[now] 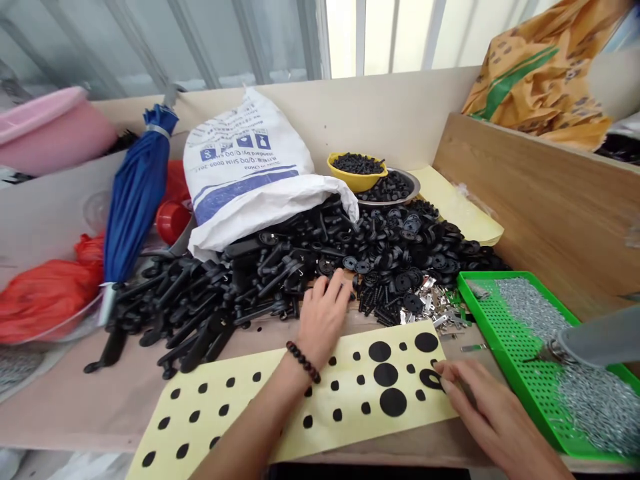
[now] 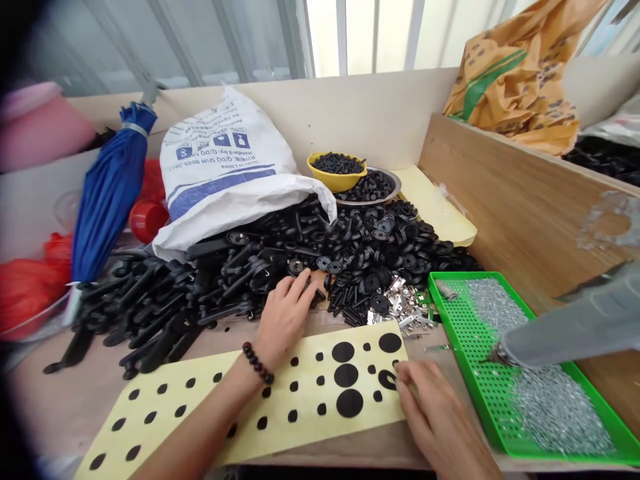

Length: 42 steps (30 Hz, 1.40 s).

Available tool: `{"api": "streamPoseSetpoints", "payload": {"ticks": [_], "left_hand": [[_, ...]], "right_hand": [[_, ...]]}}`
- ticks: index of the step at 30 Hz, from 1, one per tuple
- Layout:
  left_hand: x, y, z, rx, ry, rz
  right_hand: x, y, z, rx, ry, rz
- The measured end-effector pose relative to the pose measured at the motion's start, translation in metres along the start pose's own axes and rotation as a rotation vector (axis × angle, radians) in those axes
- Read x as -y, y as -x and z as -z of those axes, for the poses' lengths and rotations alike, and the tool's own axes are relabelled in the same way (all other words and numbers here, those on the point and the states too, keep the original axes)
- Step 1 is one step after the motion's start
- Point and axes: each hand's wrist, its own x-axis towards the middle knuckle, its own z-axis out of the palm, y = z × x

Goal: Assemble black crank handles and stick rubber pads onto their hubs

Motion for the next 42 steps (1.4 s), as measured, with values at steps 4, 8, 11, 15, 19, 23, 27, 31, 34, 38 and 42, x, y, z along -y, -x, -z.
{"api": "streamPoseSetpoints", "payload": {"ticks": [4,8,11,15,19,23,27,31,34,38,42], "left_hand": [[0.025,-0.013,-0.010,0.010,-0.079,-0.080],[0.036,-0.013,-0.009,-0.067,-0.001,-0.111],[0.034,-0.006,-0.007,-0.232,0.167,-0.130],[0.016,0.016,-0.004,-0.313,0.359,-0.222],[-0.006,0.046,0.007,-0.027,0.475,-0.370],[-0.019,0.058,0.020,0.254,0.747,-0.276],[-0.029,0.048,0.012,0.214,0.874,0.092],[-0.045,0.029,0.001,0.319,0.765,0.172],[-0.056,0.017,0.004,0.384,0.612,0.097],[-0.059,0.009,0.012,0.437,0.537,0.096],[-0.045,0.010,0.015,0.475,0.725,0.189]], "right_hand": [[0.001,0.001,-0.005,-0.064,0.008,-0.011],[-0.001,0.004,-0.006,-0.098,-0.028,-0.013],[0.001,0.002,-0.003,-0.074,-0.118,-0.034],[0.016,-0.003,0.000,-0.059,-0.347,-0.128],[0.028,-0.008,-0.005,-0.065,-0.648,-0.256],[0.028,-0.011,-0.014,-0.063,-0.759,-0.296],[0.026,-0.012,-0.016,-0.064,-0.753,-0.324],[0.028,-0.014,-0.014,-0.076,-0.769,-0.325],[0.029,-0.014,-0.012,-0.078,-0.824,-0.343],[0.028,-0.013,-0.011,-0.081,-0.905,-0.381],[0.025,-0.012,-0.011,-0.093,-0.966,-0.439]]}}
